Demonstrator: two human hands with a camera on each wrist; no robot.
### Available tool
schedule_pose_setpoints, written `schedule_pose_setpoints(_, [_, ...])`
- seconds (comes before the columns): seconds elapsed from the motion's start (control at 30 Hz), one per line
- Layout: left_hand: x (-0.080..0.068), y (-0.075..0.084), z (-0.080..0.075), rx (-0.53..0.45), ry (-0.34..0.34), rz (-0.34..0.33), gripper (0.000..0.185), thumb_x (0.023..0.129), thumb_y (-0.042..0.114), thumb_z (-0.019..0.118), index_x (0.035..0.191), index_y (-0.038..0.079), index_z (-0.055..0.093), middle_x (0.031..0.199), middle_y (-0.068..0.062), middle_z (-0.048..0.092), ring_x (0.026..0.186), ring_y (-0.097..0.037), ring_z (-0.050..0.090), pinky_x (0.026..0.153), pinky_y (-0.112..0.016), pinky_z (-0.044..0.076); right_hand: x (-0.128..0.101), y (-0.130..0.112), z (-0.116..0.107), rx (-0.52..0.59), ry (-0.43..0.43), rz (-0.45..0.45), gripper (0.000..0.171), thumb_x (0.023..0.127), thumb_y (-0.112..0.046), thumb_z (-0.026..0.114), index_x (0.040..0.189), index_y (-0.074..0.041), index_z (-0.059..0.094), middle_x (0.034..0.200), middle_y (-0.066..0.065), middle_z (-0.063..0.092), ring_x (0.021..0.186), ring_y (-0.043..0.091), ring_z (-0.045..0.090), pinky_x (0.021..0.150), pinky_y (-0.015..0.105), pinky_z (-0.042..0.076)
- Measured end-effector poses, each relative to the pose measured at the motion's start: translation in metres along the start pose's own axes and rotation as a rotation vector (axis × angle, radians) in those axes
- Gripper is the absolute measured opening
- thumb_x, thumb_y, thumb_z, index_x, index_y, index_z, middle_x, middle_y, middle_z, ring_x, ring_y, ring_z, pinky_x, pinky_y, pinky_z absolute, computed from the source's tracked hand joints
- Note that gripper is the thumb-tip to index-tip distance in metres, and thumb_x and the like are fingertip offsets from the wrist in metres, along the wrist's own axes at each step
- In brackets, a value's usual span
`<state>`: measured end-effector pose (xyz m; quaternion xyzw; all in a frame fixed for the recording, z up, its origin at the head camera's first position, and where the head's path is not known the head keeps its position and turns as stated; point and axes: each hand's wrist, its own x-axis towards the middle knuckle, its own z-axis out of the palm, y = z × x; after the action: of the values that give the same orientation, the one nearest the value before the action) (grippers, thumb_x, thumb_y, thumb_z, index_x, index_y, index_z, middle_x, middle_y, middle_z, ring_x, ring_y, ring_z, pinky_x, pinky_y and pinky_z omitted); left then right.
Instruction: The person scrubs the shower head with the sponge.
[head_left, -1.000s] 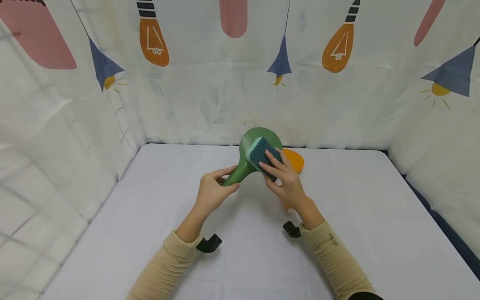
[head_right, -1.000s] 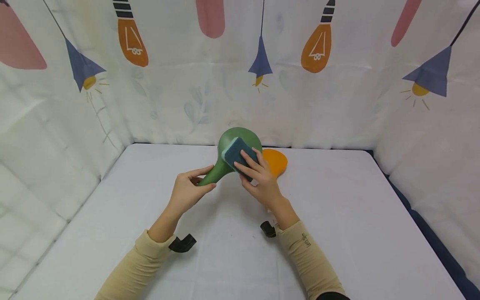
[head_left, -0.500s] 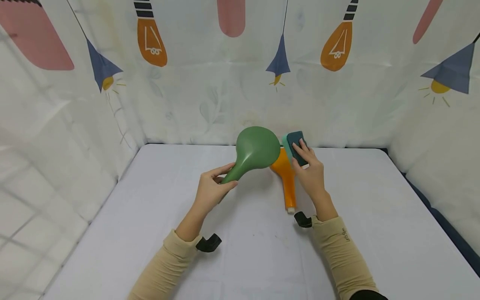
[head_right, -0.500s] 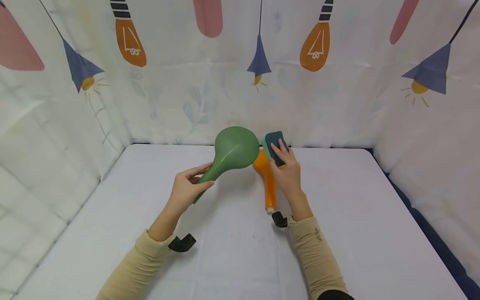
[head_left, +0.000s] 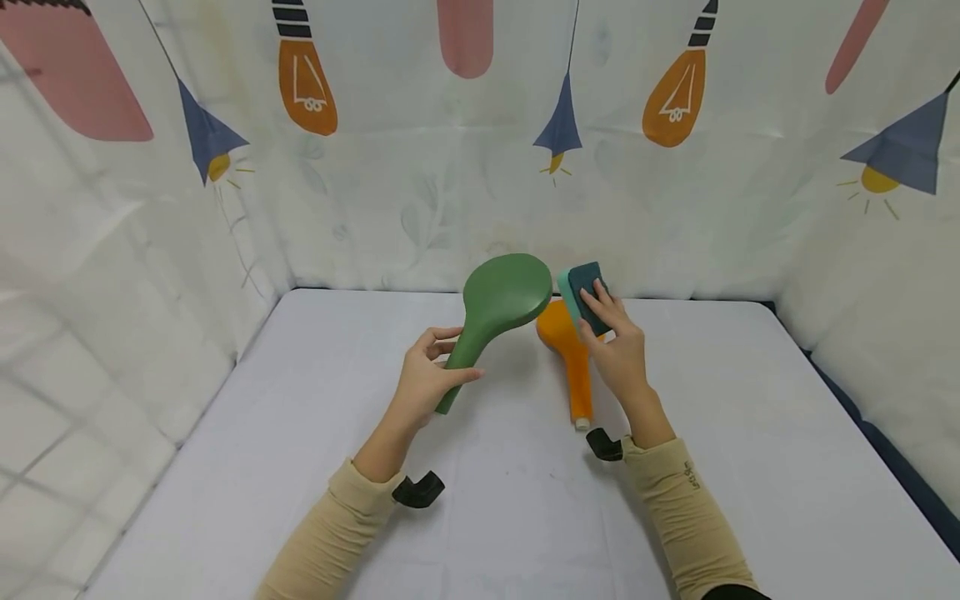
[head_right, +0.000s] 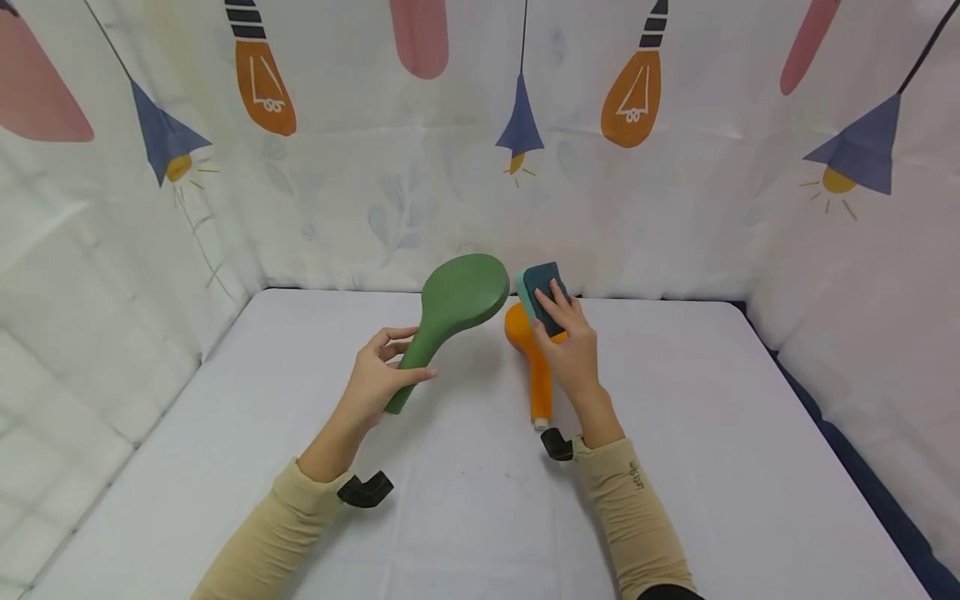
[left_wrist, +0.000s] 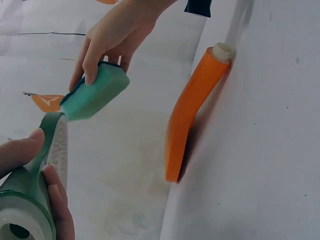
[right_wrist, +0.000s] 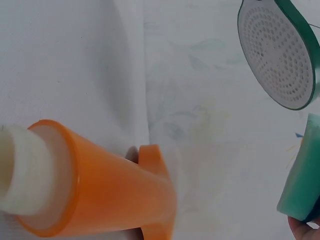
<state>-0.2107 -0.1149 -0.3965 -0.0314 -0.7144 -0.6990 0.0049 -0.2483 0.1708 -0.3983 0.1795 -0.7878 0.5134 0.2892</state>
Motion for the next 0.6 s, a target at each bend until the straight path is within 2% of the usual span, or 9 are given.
schedule_pose_setpoints(0.17, [0.0012, -0.0009, 0.0005, -0.089, 0.023, 0.011, 0.060, 0.080, -0.008, 0.081, 0.134, 0.002, 0.055, 0.105, -0.015, 0.066, 0.078, -0.022, 0.070, 0.071, -0.030, 0.057, -0.0008, -0.0008, 0.0022, 0.001, -0.005, -0.017, 0.042, 0.094, 0.005, 0.068, 0.136, 0.003, 0.064, 0.152, 0.018, 0.047, 0.146, 0.048, 0.031, 0.114, 0.060, 0.029])
schedule_pose_setpoints(0.27, [0.0012, -0.0008, -0.0003, -0.146, 0.025, 0.014, 0.054, 0.085, -0.005, 0.077, 0.135, 0.001, 0.056, 0.100, -0.016, 0.072, 0.078, -0.020, 0.072, 0.070, -0.028, 0.056, -0.0015, -0.0010, 0.0040, 0.001, -0.019, -0.023, 0.042, 0.094, 0.005, 0.068, 0.136, 0.002, 0.064, 0.152, 0.018, 0.047, 0.146, 0.048, 0.030, 0.117, 0.058, 0.026])
schedule_pose_setpoints(0.43, [0.0013, -0.0014, -0.0017, -0.158, 0.004, 0.025, 0.047, 0.092, 0.000, 0.072, 0.136, -0.002, 0.056, 0.106, -0.020, 0.074, 0.086, -0.017, 0.072, 0.074, -0.027, 0.052, -0.0030, -0.0016, 0.0065, 0.009, -0.032, -0.027, 0.043, 0.094, 0.005, 0.068, 0.137, 0.002, 0.063, 0.153, 0.018, 0.046, 0.146, 0.048, 0.029, 0.118, 0.059, 0.024])
schedule_pose_setpoints(0.5, [0.0013, -0.0014, -0.0018, -0.168, -0.005, 0.033, 0.046, 0.093, 0.000, 0.071, 0.136, -0.003, 0.056, 0.112, -0.024, 0.072, 0.087, -0.016, 0.071, 0.074, -0.026, 0.053, -0.0030, -0.0024, 0.0069, 0.016, -0.028, -0.033, 0.042, 0.094, 0.005, 0.068, 0.136, 0.003, 0.064, 0.152, 0.020, 0.047, 0.146, 0.049, 0.029, 0.117, 0.060, 0.024])
schedule_pose_setpoints(0.6, [0.0008, -0.0007, -0.0019, -0.203, -0.012, 0.037, 0.043, 0.093, -0.002, 0.069, 0.134, -0.006, 0.057, 0.117, -0.024, 0.070, 0.086, -0.015, 0.071, 0.075, -0.025, 0.055, -0.0025, -0.0037, 0.0071, 0.024, -0.026, -0.042, 0.041, 0.094, 0.005, 0.069, 0.134, 0.004, 0.064, 0.152, 0.020, 0.047, 0.146, 0.049, 0.029, 0.117, 0.060, 0.024])
